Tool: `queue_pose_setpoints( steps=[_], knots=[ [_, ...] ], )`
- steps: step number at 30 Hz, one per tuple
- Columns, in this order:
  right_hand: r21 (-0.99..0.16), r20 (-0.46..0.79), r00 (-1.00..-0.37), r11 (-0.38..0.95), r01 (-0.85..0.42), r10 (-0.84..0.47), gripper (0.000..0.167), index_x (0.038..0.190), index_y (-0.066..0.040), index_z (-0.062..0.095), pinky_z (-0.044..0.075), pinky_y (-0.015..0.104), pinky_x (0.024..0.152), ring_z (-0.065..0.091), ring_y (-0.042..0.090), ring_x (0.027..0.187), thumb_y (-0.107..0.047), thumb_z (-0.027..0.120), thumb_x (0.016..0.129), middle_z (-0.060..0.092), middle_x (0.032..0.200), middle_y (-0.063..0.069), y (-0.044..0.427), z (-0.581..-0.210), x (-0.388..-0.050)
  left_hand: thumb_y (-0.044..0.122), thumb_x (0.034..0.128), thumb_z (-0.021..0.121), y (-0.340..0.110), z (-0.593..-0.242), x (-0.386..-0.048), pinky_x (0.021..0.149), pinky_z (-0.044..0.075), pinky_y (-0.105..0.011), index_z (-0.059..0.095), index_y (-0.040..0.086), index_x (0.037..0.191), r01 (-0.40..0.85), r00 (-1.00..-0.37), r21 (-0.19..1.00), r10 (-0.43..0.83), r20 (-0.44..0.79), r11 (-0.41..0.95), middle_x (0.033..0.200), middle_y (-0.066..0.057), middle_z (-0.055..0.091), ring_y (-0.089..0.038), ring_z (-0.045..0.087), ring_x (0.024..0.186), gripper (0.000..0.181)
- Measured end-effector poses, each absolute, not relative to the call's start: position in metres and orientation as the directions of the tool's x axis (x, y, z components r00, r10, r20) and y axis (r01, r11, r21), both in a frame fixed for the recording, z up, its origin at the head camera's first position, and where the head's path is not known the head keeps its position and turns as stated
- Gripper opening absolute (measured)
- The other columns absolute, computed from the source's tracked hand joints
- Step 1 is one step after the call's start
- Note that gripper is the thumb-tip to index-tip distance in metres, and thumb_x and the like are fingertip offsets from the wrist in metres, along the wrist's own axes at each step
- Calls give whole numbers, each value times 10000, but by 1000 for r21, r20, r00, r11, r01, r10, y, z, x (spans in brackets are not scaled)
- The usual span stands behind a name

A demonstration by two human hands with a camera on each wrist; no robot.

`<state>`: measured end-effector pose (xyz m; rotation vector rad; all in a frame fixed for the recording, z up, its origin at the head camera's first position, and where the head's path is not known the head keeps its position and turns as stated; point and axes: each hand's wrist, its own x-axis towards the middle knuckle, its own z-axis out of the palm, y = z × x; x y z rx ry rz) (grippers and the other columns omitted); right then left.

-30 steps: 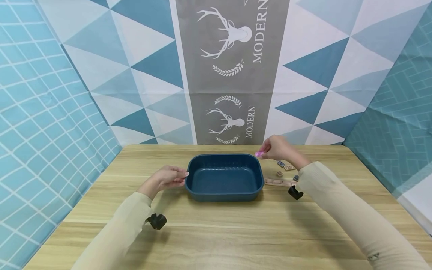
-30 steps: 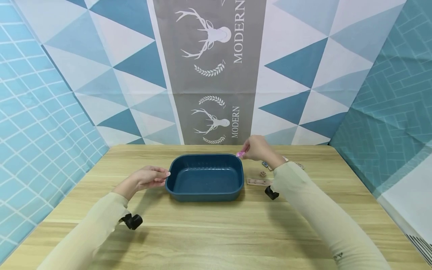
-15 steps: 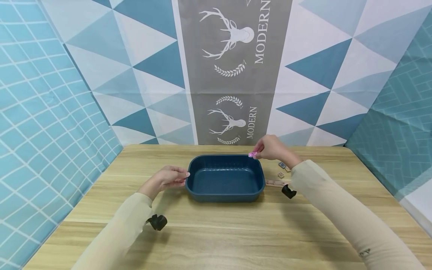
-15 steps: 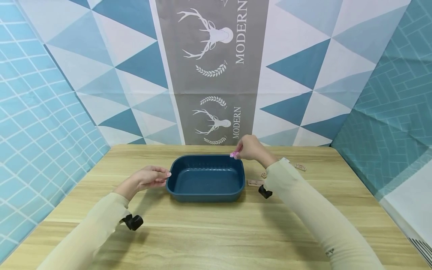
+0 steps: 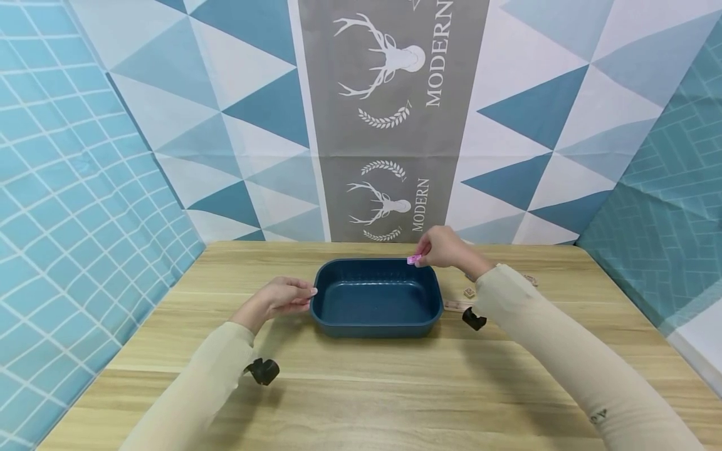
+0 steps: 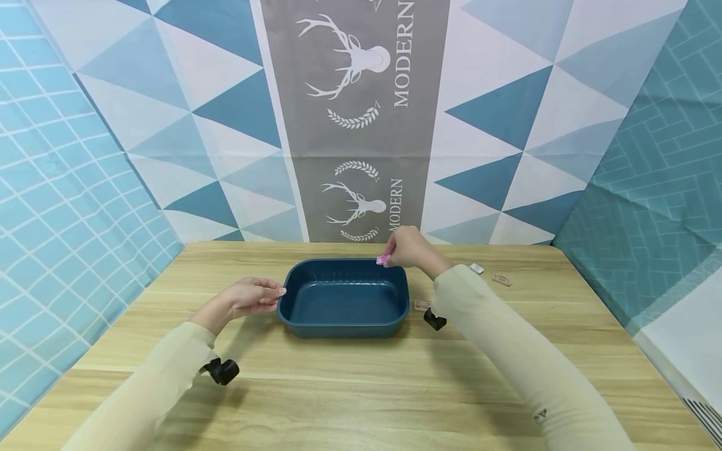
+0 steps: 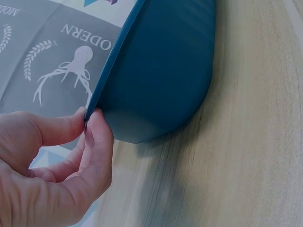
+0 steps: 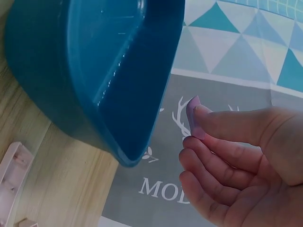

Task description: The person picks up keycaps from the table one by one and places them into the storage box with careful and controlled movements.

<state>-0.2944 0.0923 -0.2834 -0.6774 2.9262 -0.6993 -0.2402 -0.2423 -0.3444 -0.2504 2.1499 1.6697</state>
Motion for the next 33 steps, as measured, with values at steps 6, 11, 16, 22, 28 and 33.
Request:
queue_pose_setpoints(
  steps=[6, 11, 16, 22, 28, 33],
  knots=[
    [-437, 44, -900, 802, -407, -433, 150, 886, -6, 735, 576, 275, 685, 666, 194, 778, -109, 782, 787, 732, 877, 133, 83, -283, -294, 105, 959, 577, -242, -346, -241, 638, 549, -151, 437, -97, 1331, -391, -900, 883, 92, -426, 258, 818, -2, 563, -52, 557, 685, 446],
    [-414, 42, -897, 809, -416, -440, 136, 884, -28, 744, 572, 267, 676, 651, 189, 776, -121, 781, 793, 731, 872, 116, 76, -282, -294, 102, 960, 573, -241, -347, -242, 642, 550, -151, 442, -97, 1329, -389, -901, 884, 94, -424, 259, 815, 0, 563, -51, 556, 683, 439],
    [-393, 43, -887, 808, -439, -460, 130, 879, -26, 746, 577, 279, 691, 658, 196, 787, -114, 781, 790, 731, 875, 118, 70, -282, -295, 88, 965, 558, -242, -347, -242, 637, 544, -149, 435, -105, 1319, -387, -901, 886, 99, -422, 254, 808, 2, 558, -48, 551, 678, 421],
    [-369, 48, -881, 811, -453, -471, 126, 868, -32, 749, 575, 280, 697, 653, 188, 774, -117, 788, 785, 731, 866, 107, 61, -281, -296, 100, 966, 562, -242, -346, -242, 637, 545, -148, 436, -100, 1316, -391, -900, 884, 96, -426, 258, 812, -3, 556, -52, 553, 678, 422],
    [-365, 25, -880, 815, -450, -475, 127, 883, -36, 748, 570, 269, 697, 639, 176, 757, -121, 779, 794, 722, 879, 106, 50, -280, -295, 98, 965, 563, -242, -345, -241, 642, 546, -149, 447, -95, 1302, -389, -901, 884, 93, -423, 258, 819, 1, 557, -50, 555, 682, 405],
    [-356, 21, -868, 808, -470, -496, 128, 869, -30, 745, 566, 263, 689, 643, 166, 751, -121, 784, 786, 730, 864, 104, 44, -283, -296, 99, 961, 568, -242, -346, -241, 646, 549, -149, 457, -92, 1297, -391, -901, 885, 89, -424, 254, 816, 3, 562, -50, 560, 685, 402]
  ],
)
